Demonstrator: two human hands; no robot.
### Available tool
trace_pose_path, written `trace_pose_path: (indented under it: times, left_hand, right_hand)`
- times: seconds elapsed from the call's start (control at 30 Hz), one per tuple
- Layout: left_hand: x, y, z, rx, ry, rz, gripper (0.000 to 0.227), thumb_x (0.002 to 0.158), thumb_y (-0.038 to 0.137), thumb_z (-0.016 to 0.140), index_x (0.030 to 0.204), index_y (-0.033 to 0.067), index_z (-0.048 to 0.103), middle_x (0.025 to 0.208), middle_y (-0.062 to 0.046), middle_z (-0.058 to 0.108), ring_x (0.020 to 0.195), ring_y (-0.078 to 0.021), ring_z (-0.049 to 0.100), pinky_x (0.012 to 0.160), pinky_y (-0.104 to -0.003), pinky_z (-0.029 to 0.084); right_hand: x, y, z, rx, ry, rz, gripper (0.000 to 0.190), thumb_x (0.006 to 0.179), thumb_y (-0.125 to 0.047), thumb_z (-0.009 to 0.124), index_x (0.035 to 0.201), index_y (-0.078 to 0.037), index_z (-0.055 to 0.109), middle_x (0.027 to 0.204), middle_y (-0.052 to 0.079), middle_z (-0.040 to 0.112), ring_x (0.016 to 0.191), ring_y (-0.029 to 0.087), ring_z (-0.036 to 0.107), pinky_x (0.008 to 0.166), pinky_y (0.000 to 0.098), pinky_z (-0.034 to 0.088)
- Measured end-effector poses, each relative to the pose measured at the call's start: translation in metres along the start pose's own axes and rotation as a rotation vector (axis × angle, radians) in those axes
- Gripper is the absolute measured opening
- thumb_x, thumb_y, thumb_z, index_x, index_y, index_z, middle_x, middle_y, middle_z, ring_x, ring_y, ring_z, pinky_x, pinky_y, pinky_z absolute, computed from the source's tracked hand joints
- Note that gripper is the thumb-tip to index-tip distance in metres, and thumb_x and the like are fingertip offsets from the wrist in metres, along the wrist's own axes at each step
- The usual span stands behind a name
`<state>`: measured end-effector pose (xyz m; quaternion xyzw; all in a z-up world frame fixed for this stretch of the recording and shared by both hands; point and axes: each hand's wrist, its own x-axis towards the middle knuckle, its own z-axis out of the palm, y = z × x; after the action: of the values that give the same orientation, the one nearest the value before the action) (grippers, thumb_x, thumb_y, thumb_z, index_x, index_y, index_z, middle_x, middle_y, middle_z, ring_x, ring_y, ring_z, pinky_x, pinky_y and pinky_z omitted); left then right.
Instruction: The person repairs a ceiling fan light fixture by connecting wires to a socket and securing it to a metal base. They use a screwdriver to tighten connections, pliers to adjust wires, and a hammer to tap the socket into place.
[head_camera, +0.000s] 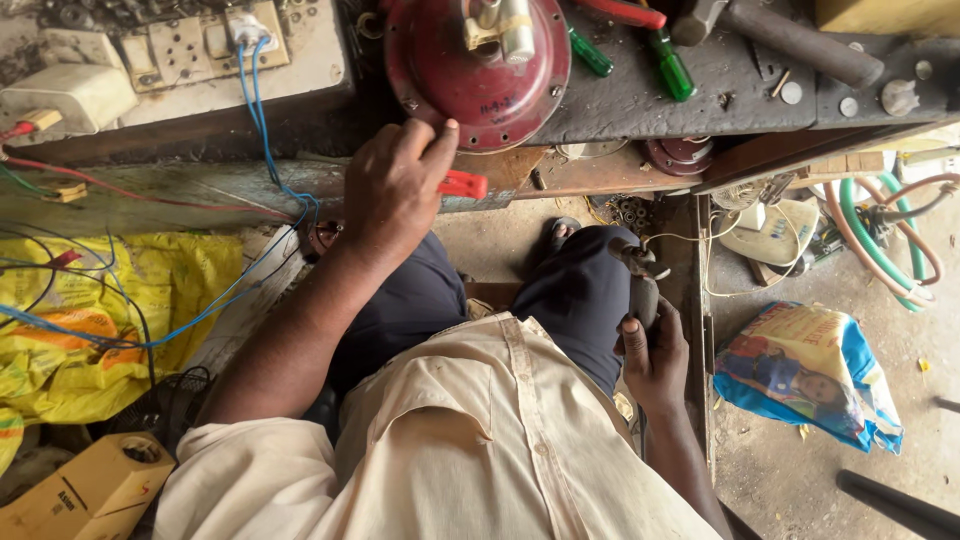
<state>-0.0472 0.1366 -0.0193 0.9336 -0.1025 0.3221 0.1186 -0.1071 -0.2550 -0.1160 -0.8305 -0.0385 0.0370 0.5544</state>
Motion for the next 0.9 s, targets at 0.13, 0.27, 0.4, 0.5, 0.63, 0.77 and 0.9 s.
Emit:
trace_pose_path:
  times: [0.13,0.27,0.4,0.5,0.63,0.77,0.9]
  left_hand:
    - [0.005,0.021,0.009,-0.215,0.009,0.084,0.004,0.092,0.007,0.071,0.096,0.0065,0.07,0.086,-0.005,0.057,0.081,-0.023,0.062,0.068,-0.04,0.052]
    - [0.021,0.07,0.038,-0.534,-0.05,0.272,0.022,0.092,0.027,0.082,0.087,0.0104,0.069,0.084,-0.004,0.059,0.081,-0.0195,0.064,0.069,-0.037,0.054]
    - [0.053,0.112,0.064,-0.69,0.059,0.36,0.022,0.086,0.027,0.084,0.088,0.0105,0.069,0.099,-0.006,0.063,0.096,-0.0218,0.064,0.081,-0.037,0.058]
    - [0.078,0.13,0.084,-0.605,0.214,0.342,0.025,0.075,0.022,0.083,0.095,0.0106,0.073,0.109,-0.01,0.066,0.102,-0.0255,0.064,0.086,-0.04,0.057]
    - [0.09,0.127,0.101,-0.736,0.116,0.241,0.029,0.076,0.019,0.086,0.1,0.0105,0.073,0.114,-0.008,0.066,0.109,-0.0261,0.065,0.097,-0.039,0.056]
    - [0.09,0.125,0.108,-0.734,0.057,0.225,0.029,0.079,0.017,0.088,0.101,0.0097,0.072,0.114,-0.008,0.066,0.112,-0.0255,0.064,0.102,-0.04,0.055]
    - [0.092,0.125,0.11,-0.742,0.2,0.254,0.039,0.068,0.016,0.089,0.102,0.008,0.071,0.115,-0.011,0.065,0.112,-0.0302,0.063,0.098,-0.043,0.053]
  right_hand:
    - [-0.001,-0.002,0.006,-0.005,-0.009,-0.04,0.048,0.102,-0.03,0.065,0.136,0.002,0.052,0.09,0.003,0.066,0.069,0.007,0.061,0.062,0.0231,0.053]
    - [-0.006,-0.005,0.004,0.006,-0.004,-0.034,0.049,0.104,-0.029,0.065,0.139,0.002,0.052,0.092,0.004,0.065,0.071,0.007,0.06,0.064,0.0233,0.052]
    - [-0.009,-0.009,-0.004,-0.19,0.022,-0.026,0.051,0.102,-0.029,0.066,0.14,0.001,0.052,0.088,0.004,0.067,0.068,0.008,0.061,0.062,0.0236,0.051]
    - [-0.015,-0.01,-0.01,-0.211,0.058,-0.007,0.051,0.101,-0.029,0.067,0.14,0.002,0.052,0.089,0.005,0.069,0.068,0.007,0.062,0.063,0.0234,0.052]
    - [-0.015,-0.007,-0.011,-0.193,0.077,0.037,0.051,0.102,-0.03,0.068,0.139,0.001,0.054,0.087,0.006,0.068,0.067,0.008,0.061,0.063,0.0238,0.051]
    - [-0.015,-0.007,-0.011,-0.223,0.049,0.041,0.053,0.1,-0.031,0.068,0.138,0.002,0.053,0.088,0.005,0.07,0.069,0.008,0.063,0.063,0.0238,0.053]
    - [-0.011,-0.008,-0.009,-0.222,0.007,0.008,0.051,0.101,-0.03,0.068,0.138,0.002,0.054,0.093,0.006,0.07,0.074,0.008,0.063,0.066,0.0234,0.053]
